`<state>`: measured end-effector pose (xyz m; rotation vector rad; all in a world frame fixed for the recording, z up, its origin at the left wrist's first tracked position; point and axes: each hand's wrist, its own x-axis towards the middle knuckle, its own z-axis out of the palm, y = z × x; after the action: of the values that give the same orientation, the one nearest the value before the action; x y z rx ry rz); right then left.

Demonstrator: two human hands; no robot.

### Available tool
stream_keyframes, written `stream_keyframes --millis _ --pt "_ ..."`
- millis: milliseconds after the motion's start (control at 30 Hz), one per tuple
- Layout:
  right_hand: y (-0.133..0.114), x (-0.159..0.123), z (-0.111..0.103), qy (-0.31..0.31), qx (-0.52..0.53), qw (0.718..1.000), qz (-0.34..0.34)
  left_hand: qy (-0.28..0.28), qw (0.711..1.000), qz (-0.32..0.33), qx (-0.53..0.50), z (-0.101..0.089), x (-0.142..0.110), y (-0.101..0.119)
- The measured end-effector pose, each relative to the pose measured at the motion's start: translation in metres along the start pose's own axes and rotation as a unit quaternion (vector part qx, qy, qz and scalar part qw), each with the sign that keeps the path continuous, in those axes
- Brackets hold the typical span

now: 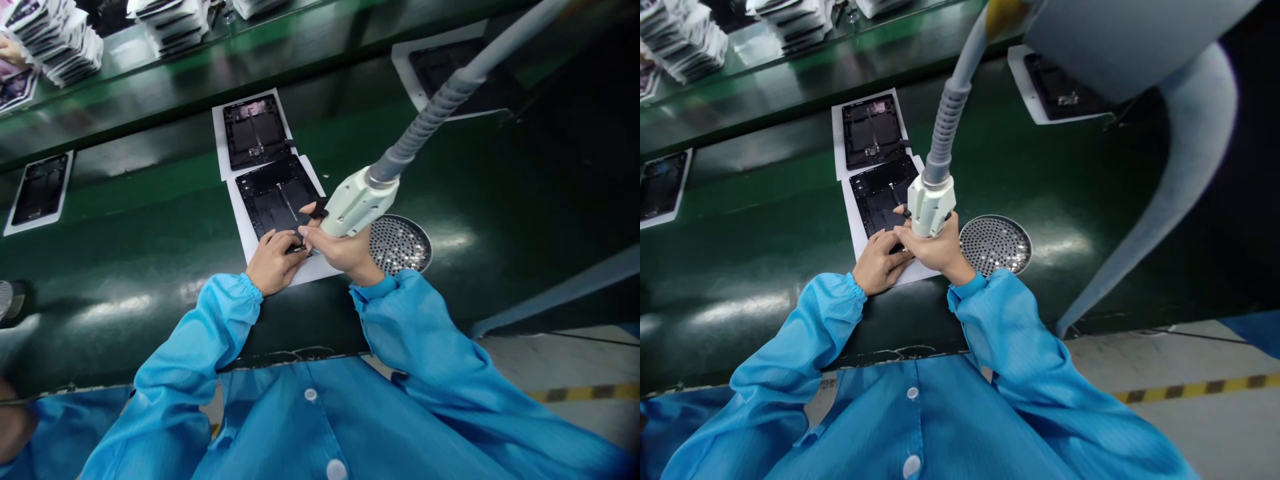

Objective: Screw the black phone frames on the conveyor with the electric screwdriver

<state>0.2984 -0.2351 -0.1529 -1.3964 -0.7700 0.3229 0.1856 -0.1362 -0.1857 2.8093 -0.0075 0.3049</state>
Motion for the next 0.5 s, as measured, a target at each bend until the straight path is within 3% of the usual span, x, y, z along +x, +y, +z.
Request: stream_keyframes --millis 167,267,367,500 --pt "-0.015 0.011 -0.017 0.018 0.008 1.0 0.009 0.023 1.0 -0.002 0.019 0.001 -0.004 -0.002" --pt "-0.022 0.026 -0.044 0.085 0.019 0.996 -0.026 0.05 0.997 -0.039 0.037 0.002 -0.007 -0.002" --pt "-0.018 0.039 -0.071 0.164 0.025 0.985 -0.045 0.057 0.996 -0.05 0.045 0.003 -0.009 -0.003" --pt "-0.005 0.046 -0.084 0.195 0.025 0.979 -0.052 0.074 0.995 -0.028 0.055 0.003 -0.011 -0.004"
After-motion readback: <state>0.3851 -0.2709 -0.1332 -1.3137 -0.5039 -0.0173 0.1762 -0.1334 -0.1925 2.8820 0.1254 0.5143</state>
